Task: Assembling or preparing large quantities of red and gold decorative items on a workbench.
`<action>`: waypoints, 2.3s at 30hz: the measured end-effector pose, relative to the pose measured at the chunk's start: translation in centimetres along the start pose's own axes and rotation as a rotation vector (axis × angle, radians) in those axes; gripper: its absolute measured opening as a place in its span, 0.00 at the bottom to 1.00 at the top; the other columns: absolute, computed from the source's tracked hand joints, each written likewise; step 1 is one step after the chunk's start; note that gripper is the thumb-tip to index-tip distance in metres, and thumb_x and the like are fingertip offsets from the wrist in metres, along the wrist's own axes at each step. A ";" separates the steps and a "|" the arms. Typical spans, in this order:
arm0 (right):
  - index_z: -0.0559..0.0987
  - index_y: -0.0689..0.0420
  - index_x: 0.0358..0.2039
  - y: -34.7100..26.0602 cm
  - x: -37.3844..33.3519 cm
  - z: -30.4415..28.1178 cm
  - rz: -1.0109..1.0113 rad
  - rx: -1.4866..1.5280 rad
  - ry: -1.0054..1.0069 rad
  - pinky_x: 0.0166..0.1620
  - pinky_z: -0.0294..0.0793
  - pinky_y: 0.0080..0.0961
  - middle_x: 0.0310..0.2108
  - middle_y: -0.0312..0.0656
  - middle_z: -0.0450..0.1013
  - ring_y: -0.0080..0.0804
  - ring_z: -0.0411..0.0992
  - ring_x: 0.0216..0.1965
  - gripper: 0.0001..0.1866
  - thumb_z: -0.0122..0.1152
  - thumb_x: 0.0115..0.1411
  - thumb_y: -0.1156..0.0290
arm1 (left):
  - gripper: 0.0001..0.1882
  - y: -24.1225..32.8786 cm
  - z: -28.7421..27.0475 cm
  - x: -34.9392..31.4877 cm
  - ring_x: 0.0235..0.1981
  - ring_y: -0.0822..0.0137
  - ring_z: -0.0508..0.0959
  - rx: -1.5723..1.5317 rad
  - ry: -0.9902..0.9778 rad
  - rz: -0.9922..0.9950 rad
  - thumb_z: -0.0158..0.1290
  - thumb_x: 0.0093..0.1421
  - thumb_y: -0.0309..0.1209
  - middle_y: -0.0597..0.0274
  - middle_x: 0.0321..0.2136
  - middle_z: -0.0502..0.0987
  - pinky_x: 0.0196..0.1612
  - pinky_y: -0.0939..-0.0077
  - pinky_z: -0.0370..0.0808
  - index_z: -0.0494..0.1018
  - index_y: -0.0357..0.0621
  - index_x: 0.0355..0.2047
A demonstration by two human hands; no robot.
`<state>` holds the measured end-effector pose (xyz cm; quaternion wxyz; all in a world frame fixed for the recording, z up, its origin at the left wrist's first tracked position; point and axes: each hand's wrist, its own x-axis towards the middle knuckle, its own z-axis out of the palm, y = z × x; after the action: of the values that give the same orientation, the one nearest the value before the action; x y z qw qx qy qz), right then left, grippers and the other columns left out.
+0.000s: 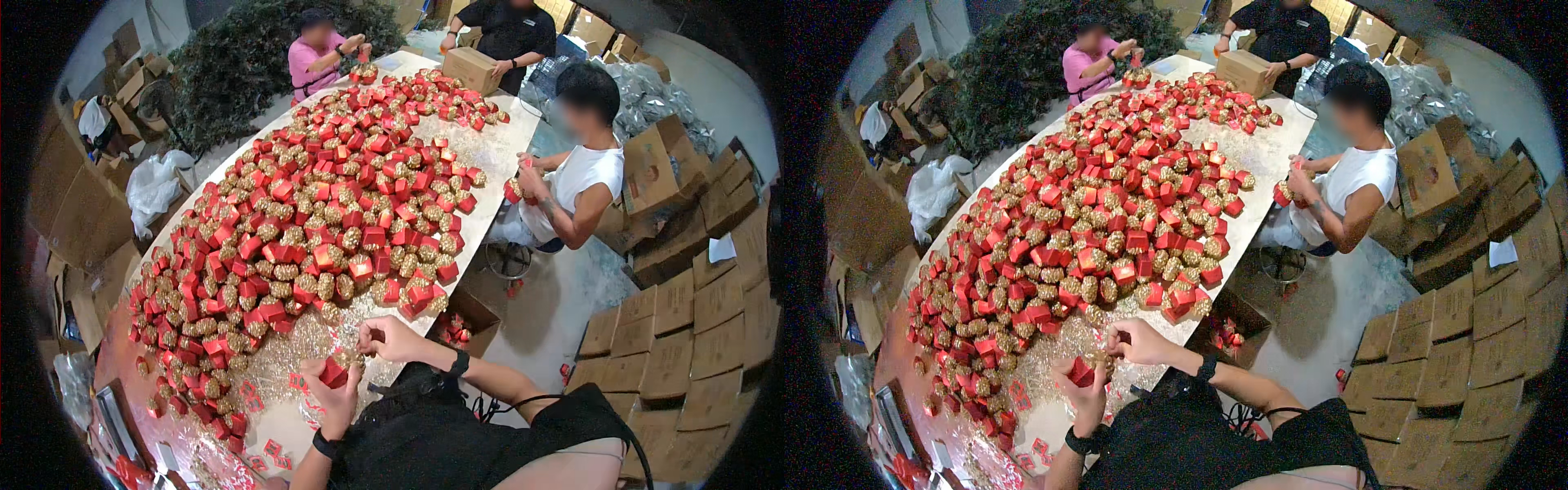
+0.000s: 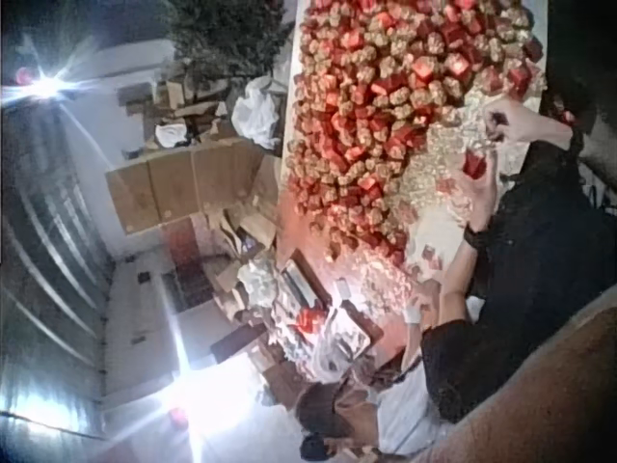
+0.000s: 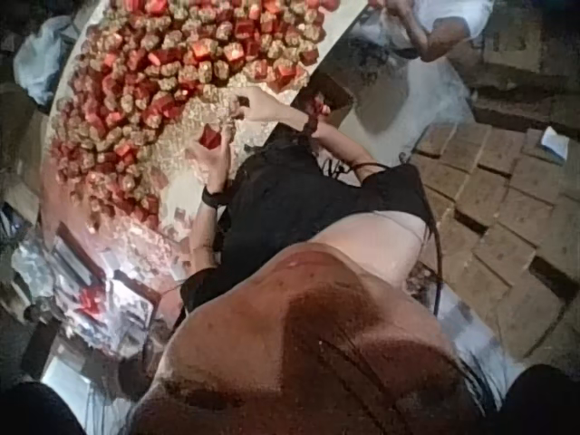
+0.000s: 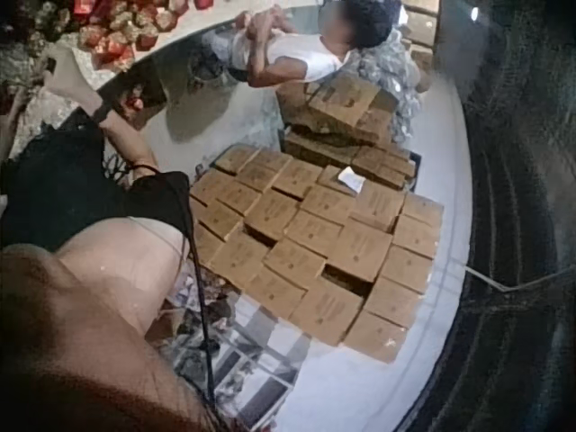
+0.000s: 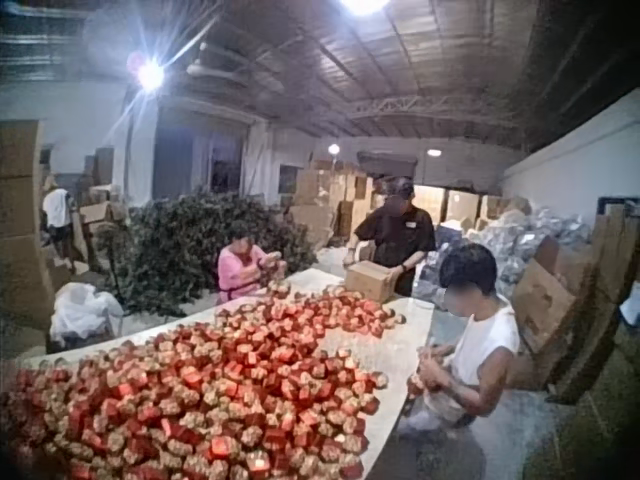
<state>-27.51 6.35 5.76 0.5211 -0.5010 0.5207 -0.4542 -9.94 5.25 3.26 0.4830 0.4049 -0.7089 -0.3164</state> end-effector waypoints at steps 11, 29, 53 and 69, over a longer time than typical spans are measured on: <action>0.72 0.62 0.23 7.4 -8.9 -8.6 0.126 -0.501 0.526 0.27 0.68 0.23 0.20 0.42 0.71 0.25 0.70 0.24 0.03 0.57 0.46 0.79 | 0.22 -7.3 -2.1 0.4 0.39 0.51 0.69 0.334 -0.530 -0.408 0.49 0.55 0.38 0.45 0.36 0.68 0.43 0.65 0.66 0.62 0.32 0.43; 0.73 0.62 0.21 21.9 -4.0 -7.4 -0.001 -0.900 0.048 0.27 0.67 0.42 0.20 0.48 0.71 0.49 0.70 0.24 0.11 0.50 0.47 0.66 | 0.20 -20.4 -3.8 -9.3 0.52 0.47 0.59 0.998 -0.755 -0.432 0.42 0.56 0.39 0.48 0.51 0.61 0.51 0.45 0.55 0.66 0.44 0.46; 0.69 0.59 0.42 11.0 7.7 5.0 -0.186 -0.316 -0.445 0.39 0.66 0.30 0.34 0.48 0.70 0.35 0.67 0.35 0.17 0.56 0.51 0.69 | 0.13 -5.9 -4.0 2.0 0.33 0.66 0.73 -0.212 -0.372 -0.715 0.45 0.60 0.34 0.57 0.33 0.73 0.34 0.74 0.70 0.66 0.40 0.42; 0.70 0.63 0.40 10.2 6.3 2.8 -0.299 -0.455 -0.395 0.35 0.67 0.36 0.28 0.52 0.71 0.47 0.69 0.30 0.18 0.53 0.55 0.62 | 0.17 -7.3 -4.2 1.3 0.36 0.63 0.71 -0.110 -0.418 -0.567 0.54 0.53 0.29 0.56 0.37 0.71 0.41 0.74 0.67 0.68 0.36 0.41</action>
<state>-24.88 1.08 -5.03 0.4144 -0.7535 0.4186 -0.2920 -4.27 0.42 -0.91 0.2416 0.4855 -0.6339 -0.5514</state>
